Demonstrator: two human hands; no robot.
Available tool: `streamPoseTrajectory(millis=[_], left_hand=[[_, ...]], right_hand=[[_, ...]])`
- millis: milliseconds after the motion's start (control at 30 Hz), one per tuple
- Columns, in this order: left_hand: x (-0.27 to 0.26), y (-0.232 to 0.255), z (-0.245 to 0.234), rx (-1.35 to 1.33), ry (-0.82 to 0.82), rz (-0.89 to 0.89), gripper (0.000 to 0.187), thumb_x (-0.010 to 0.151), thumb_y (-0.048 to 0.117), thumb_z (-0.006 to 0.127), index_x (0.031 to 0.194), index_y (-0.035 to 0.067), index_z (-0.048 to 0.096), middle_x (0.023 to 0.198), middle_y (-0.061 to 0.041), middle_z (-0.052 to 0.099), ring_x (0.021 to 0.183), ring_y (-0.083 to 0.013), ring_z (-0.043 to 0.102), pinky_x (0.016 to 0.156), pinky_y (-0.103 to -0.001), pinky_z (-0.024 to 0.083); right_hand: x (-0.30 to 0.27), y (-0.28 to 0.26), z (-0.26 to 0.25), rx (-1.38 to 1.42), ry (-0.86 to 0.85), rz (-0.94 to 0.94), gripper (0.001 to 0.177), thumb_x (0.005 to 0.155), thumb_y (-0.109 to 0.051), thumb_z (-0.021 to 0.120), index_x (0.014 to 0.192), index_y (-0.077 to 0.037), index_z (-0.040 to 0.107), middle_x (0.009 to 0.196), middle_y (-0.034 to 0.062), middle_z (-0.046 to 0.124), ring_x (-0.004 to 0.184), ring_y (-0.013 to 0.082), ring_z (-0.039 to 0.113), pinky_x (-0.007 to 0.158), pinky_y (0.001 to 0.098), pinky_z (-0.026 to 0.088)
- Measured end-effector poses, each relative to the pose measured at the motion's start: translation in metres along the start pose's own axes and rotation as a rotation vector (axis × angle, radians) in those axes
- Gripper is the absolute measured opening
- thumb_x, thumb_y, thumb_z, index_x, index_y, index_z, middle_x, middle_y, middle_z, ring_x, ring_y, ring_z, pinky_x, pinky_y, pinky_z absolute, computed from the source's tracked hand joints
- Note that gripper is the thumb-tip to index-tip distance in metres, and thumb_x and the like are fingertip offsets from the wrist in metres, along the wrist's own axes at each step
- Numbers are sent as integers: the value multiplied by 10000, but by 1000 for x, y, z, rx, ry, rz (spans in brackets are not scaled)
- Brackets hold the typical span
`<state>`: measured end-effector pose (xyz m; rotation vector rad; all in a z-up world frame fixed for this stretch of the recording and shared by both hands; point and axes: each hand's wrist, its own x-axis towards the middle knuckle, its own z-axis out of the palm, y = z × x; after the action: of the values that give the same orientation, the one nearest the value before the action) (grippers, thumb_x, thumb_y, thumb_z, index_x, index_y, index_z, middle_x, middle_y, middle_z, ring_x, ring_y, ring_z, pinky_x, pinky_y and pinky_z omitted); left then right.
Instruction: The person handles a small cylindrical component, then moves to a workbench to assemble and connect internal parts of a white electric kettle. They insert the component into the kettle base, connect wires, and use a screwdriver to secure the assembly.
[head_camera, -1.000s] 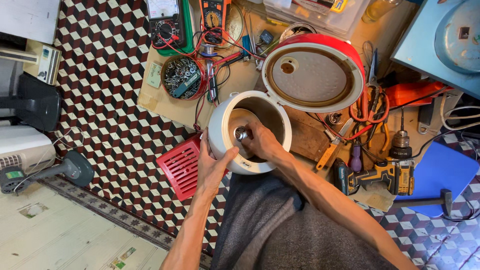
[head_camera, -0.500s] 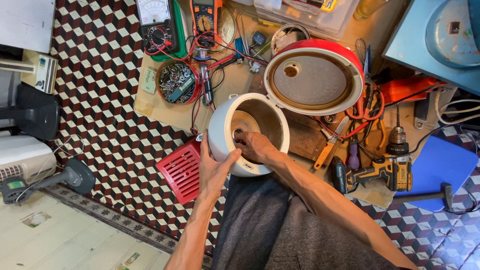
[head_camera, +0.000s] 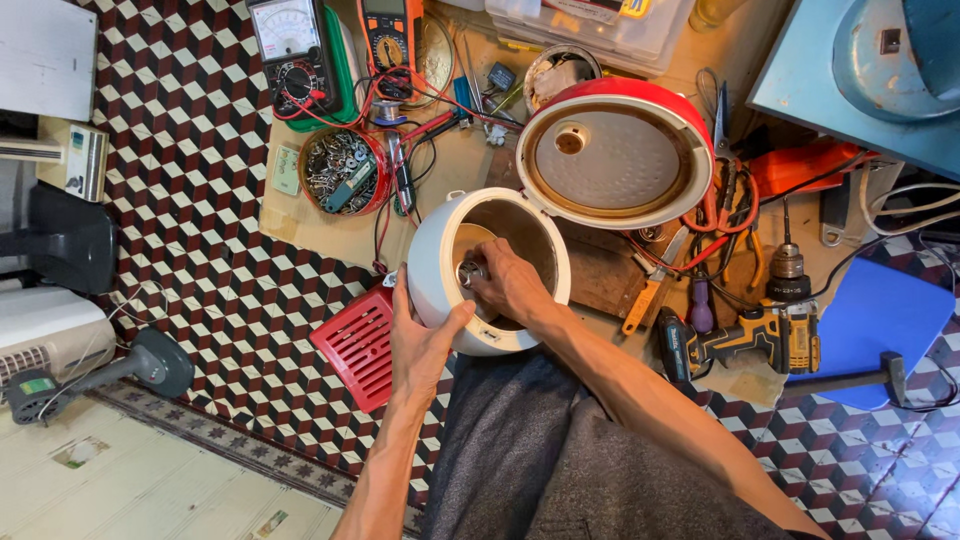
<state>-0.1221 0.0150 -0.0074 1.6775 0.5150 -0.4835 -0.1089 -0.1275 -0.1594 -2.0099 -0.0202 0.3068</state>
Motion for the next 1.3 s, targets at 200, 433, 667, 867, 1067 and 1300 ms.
streamPoseTrajectory(millis=[200,433,667,867,1067,1300], left_hand=[[1,-5,4,108,26,-55,1177,685,305,839,1612,96,144,1443,-216,486,1276,-295,596,1016,-391,552],[1,4,10,140,38,-82,1156,684,287,834,1613,96,174,1445,-214,514,1267,-295,610,1022,-385,540],[0,4,9,49,13,-18,1089,727,245,837,1598,52,213,1442,-201,526,1262,-260,598,1025,-362,530],[1,12,2,74,19,-40,1060,719,249,821,1590,41,254,1392,-201,570,1200,-255,636,972,-354,563],[3,15,-5,165,52,-38,1076,726,258,837,1594,39,239,1447,-191,528,1253,-253,608,999,-348,542],[9,28,-1,190,76,13,1071,723,275,838,1587,32,255,1460,-199,518,1283,-260,587,1020,-363,529]], right_hand=[[9,16,16,-136,8,85,322,835,-91,732,1095,-1,564,1036,239,639,884,432,659,757,496,539],[8,9,6,-63,32,73,202,835,-74,704,1002,-11,611,977,233,672,877,418,670,769,488,542],[6,16,0,3,31,41,179,850,-96,686,1019,-39,687,991,210,705,912,368,688,800,439,547],[19,30,-30,190,-196,213,203,854,-149,717,1006,-19,683,860,136,717,780,254,683,748,374,553],[6,-12,-87,196,-57,314,264,850,-205,755,980,9,674,849,121,708,773,209,666,707,349,542],[-14,-14,-106,535,50,391,234,926,-83,604,1123,40,579,984,111,704,880,189,689,784,342,593]])
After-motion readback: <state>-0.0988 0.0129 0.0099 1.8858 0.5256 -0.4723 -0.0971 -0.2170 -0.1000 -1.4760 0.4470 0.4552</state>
